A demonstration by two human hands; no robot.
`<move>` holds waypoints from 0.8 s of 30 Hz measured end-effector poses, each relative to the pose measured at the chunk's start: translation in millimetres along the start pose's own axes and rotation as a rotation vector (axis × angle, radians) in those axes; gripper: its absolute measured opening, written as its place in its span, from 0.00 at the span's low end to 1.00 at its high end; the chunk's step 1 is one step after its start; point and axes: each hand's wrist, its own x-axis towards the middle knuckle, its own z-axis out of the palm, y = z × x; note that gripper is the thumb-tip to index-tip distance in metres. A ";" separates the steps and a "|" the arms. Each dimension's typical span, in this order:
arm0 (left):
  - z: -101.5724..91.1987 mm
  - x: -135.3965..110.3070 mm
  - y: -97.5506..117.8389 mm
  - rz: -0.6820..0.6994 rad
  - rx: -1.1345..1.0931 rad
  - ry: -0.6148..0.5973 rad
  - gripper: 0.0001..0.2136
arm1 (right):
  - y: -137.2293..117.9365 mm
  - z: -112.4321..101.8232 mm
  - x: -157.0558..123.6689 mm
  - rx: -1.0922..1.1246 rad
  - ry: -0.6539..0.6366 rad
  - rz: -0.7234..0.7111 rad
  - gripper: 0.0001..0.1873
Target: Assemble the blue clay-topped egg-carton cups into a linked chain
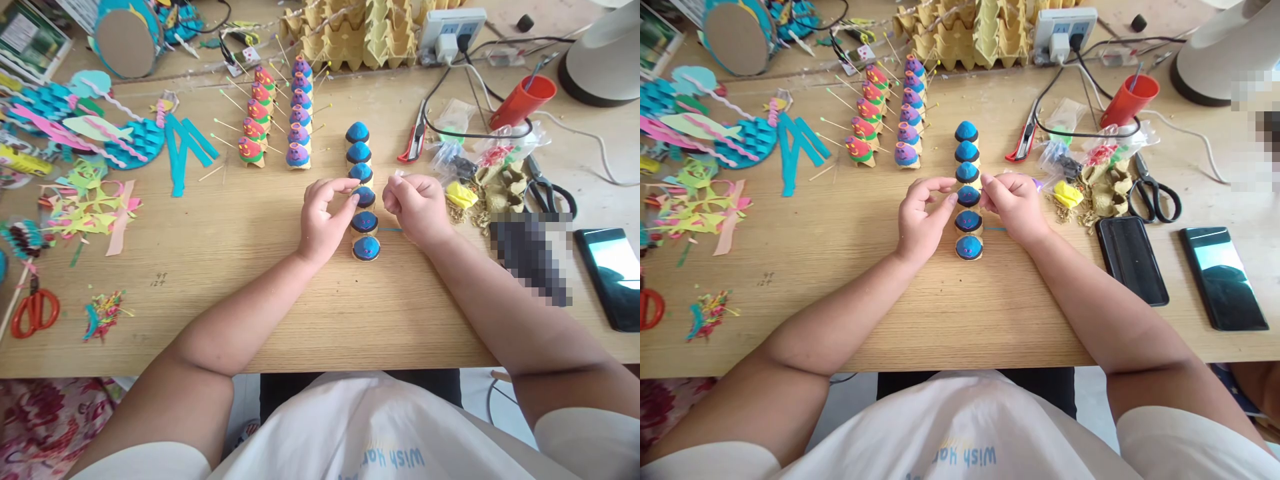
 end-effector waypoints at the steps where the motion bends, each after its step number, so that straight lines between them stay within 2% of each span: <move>1: -0.3 0.1 1.3 0.006 0.000 -0.004 0.08 | -0.6 -0.1 -0.2 -0.011 0.001 -0.010 0.37; 6: -3.1 0.4 9.9 0.079 0.012 -0.066 0.09 | -10.4 0.3 -3.9 -0.086 -0.025 -0.049 0.38; 12: -6.2 0.4 13.0 0.129 0.027 -0.124 0.15 | -23.5 0.9 -7.8 -0.187 -0.151 -0.115 0.36; 18: -4.7 0.3 11.4 0.156 0.022 -0.119 0.11 | -22.4 0.5 -7.7 -0.229 -0.249 -0.216 0.36; 22: -4.2 0.6 12.3 0.153 0.004 -0.071 0.11 | -17.4 -1.8 -8.9 -0.224 -0.213 -0.216 0.35; 24: -4.4 0.6 12.1 0.147 -0.022 -0.049 0.11 | -15.6 -3.3 -8.6 -0.229 -0.177 -0.229 0.32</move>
